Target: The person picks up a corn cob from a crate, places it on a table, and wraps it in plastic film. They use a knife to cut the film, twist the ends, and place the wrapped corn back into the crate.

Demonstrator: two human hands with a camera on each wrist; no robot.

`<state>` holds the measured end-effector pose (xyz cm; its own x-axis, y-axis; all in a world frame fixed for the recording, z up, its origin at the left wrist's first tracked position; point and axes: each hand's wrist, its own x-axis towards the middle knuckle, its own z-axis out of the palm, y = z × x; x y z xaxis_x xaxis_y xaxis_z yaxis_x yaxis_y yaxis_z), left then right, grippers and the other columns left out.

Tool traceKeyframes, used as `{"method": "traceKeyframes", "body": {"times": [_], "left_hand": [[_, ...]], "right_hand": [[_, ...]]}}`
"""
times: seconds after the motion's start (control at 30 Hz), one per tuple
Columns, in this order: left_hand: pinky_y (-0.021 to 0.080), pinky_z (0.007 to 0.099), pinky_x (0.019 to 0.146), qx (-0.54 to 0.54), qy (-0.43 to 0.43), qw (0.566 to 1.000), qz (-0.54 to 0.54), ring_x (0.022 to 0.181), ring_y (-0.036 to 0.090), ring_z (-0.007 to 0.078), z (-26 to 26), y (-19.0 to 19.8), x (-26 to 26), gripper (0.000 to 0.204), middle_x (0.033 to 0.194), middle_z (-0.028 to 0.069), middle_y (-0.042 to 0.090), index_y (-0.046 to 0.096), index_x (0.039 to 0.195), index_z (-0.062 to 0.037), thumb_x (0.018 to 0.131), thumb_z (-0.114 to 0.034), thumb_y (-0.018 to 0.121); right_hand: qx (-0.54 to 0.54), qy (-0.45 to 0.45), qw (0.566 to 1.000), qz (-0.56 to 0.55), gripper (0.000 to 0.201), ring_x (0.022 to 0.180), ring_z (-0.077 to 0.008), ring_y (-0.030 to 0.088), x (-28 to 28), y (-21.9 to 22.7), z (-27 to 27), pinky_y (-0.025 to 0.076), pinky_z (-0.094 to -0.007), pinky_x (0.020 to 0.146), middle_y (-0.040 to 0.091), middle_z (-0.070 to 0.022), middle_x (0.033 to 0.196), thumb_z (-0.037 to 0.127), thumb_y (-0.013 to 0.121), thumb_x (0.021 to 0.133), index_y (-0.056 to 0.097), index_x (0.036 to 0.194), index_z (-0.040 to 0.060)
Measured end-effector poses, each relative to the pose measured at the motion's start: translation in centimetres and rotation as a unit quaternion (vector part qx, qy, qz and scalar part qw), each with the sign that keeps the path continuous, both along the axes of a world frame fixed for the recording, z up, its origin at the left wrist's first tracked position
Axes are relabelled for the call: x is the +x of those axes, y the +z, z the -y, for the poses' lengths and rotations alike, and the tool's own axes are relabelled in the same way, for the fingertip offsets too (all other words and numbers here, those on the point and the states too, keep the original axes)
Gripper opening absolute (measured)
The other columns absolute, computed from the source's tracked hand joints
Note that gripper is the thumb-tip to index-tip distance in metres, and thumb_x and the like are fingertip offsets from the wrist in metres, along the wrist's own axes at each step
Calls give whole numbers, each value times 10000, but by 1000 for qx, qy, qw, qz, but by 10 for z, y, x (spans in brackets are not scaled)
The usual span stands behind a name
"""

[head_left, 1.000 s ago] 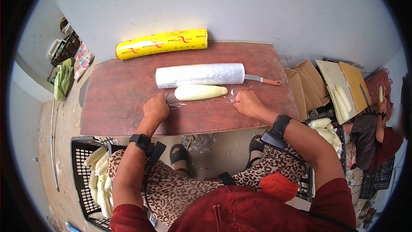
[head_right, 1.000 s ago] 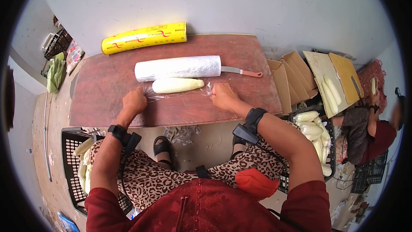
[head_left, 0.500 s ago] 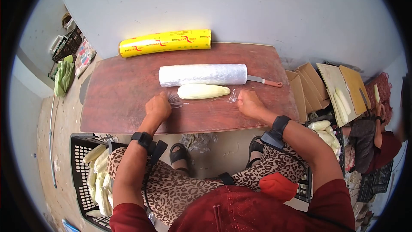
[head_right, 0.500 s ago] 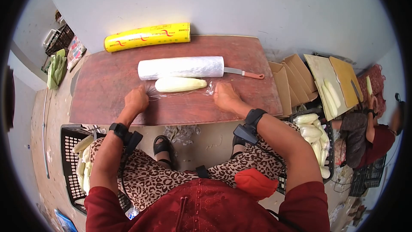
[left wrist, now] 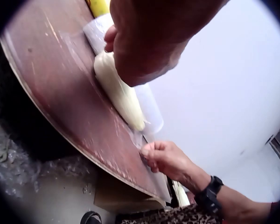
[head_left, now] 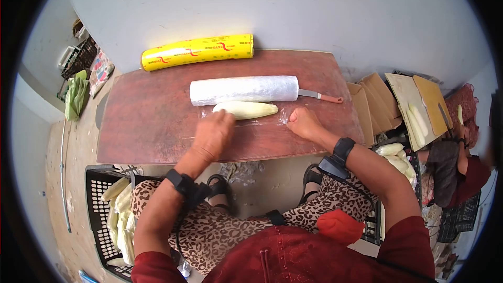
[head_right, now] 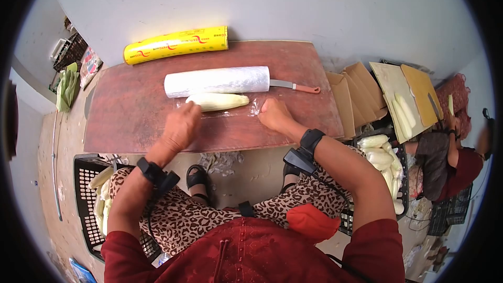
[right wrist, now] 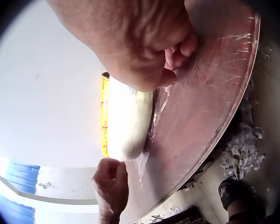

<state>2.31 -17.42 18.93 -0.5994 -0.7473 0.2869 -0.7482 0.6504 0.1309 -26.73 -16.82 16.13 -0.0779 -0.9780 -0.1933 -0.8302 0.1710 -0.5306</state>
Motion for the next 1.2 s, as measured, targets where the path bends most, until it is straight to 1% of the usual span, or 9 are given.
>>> {"method": "traceKeyframes", "body": {"times": [0.03,0.13,0.23,0.27,0.37,0.57,0.67,0.87,1.2], "left_hand": [[529,428,664,1,-71,997,-42,789,626,318,-6,3,-11,166,920,131,585,535,922,-35,764,-54,584],[530,430,677,48,-150,984,-82,814,625,336,-22,0,-43,184,977,144,571,533,915,-33,741,-45,588],[544,428,697,87,-193,977,-40,887,641,349,-20,-11,-63,240,1233,162,554,559,1033,-21,796,-56,568],[546,418,733,135,-173,975,20,955,646,344,-19,-14,-68,373,1404,182,456,566,1168,-17,798,-64,567],[544,416,767,148,-130,978,64,998,645,339,-16,-18,-81,470,1457,188,407,543,1272,-28,805,-76,560],[538,419,808,150,-134,978,55,1047,634,345,-7,-29,-90,545,1481,155,393,480,1366,-47,826,-88,540],[535,417,817,127,-127,984,-9,1039,631,359,-4,-41,-92,554,1473,149,404,447,1388,-45,841,-83,527],[476,420,956,249,-119,955,-110,1176,542,382,1,-37,-89,552,1443,172,422,424,1393,-40,852,-68,530],[436,415,1019,257,-128,951,-117,1248,483,378,3,-43,-83,597,1444,179,412,398,1416,-60,841,-59,560]], "right_hand": [[-9,-7,1000,3,119,741,-273,685,0,-6,1,521,-391,669,694,-159,758,129,678,755,656,765,13],[-28,-21,999,13,112,733,-271,686,2,-14,3,525,-385,669,694,-160,754,127,672,758,664,762,15],[-22,-21,999,27,90,759,-299,685,5,-10,2,529,-401,692,693,-178,774,108,648,751,674,756,22],[-17,-19,999,29,84,792,-331,683,4,-7,1,530,-421,715,692,-196,798,92,627,743,680,758,29],[-13,4,999,41,95,801,-347,685,0,-2,2,531,-430,725,691,-210,812,80,611,738,686,765,29],[-41,25,995,85,111,758,-307,691,-7,8,7,530,-397,685,693,-196,782,104,629,747,683,779,12],[-45,19,994,100,125,752,-298,691,-7,9,9,531,-388,679,696,-188,781,114,630,752,685,794,11],[-61,14,990,124,136,767,-288,694,-13,0,17,535,-378,699,702,-178,791,131,648,750,690,810,17],[-41,-12,993,114,190,833,-279,698,-2,-1,11,541,-369,740,713,-178,858,159,681,769,690,895,17]]}}
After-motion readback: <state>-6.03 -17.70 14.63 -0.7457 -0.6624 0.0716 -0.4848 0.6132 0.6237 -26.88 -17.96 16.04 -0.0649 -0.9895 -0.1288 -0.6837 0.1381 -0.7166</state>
